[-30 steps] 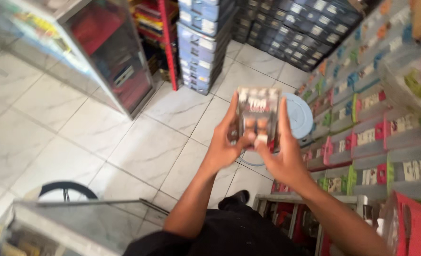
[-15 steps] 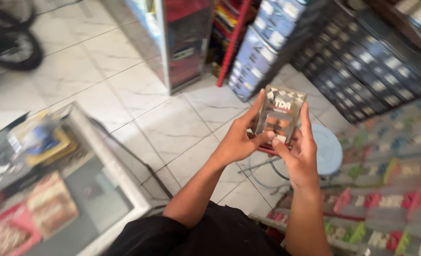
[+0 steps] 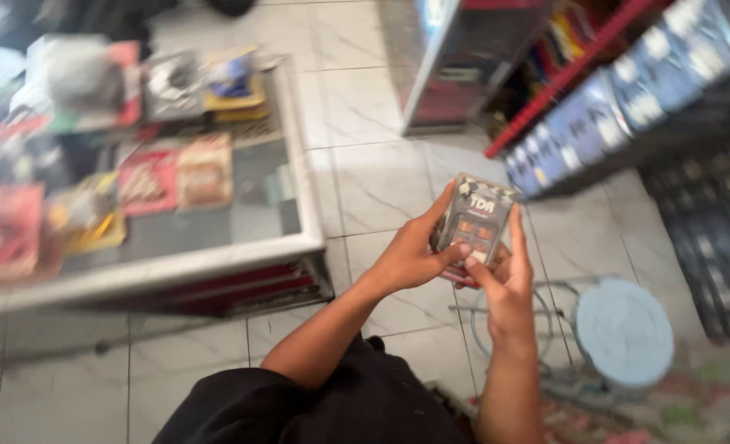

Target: The person holds, sorts, and organizes several retail packages containing motorcycle parts and accessories on a glass display counter and near wall storage racks.

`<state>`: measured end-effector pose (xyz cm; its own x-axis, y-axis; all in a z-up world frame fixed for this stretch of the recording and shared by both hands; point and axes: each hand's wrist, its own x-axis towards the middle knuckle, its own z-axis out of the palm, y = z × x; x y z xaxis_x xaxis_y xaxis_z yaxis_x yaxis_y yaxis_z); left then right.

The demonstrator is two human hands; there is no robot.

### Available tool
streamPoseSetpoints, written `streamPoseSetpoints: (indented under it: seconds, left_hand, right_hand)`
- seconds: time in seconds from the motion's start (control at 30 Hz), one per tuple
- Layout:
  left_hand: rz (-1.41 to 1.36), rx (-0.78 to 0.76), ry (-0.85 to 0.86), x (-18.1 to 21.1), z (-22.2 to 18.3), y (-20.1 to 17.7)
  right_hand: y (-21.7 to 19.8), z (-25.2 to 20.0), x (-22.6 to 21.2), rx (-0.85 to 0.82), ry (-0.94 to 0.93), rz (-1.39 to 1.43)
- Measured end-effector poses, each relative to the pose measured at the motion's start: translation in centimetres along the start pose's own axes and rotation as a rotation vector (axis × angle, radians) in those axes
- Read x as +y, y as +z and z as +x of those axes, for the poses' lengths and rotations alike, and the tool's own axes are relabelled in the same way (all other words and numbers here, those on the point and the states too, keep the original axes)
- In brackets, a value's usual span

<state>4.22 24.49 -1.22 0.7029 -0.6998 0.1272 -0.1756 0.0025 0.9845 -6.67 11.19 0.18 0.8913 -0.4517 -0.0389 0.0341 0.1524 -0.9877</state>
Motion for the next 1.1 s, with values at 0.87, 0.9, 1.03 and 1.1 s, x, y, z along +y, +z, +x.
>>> streamPoseSetpoints:
  seconds: [0.87, 0.9, 1.03, 1.1]
  left_hand:
    - [0.809, 0.52, 0.174, -1.8, -12.4, -21.4]
    - [0.869, 0.516, 0.169, -2.2, -12.4, -22.5]
    - [1.035, 0.499, 0.118, -3.7, -11.6, -26.0]
    - [1.02, 0.489, 0.128, -4.0, -12.1, -27.1]
  right_hand:
    - [21.8, 4.6, 4.3, -0.337, -0.336, -0.859]
    - [22.6, 5.2, 4.5, -0.336, -0.337, -0.873]
    - [24.5, 7.4, 5.3, -0.323, -0.285, -0.937]
    - [24.7, 8.2, 5.6, -0.333, -0.249, -0.957]
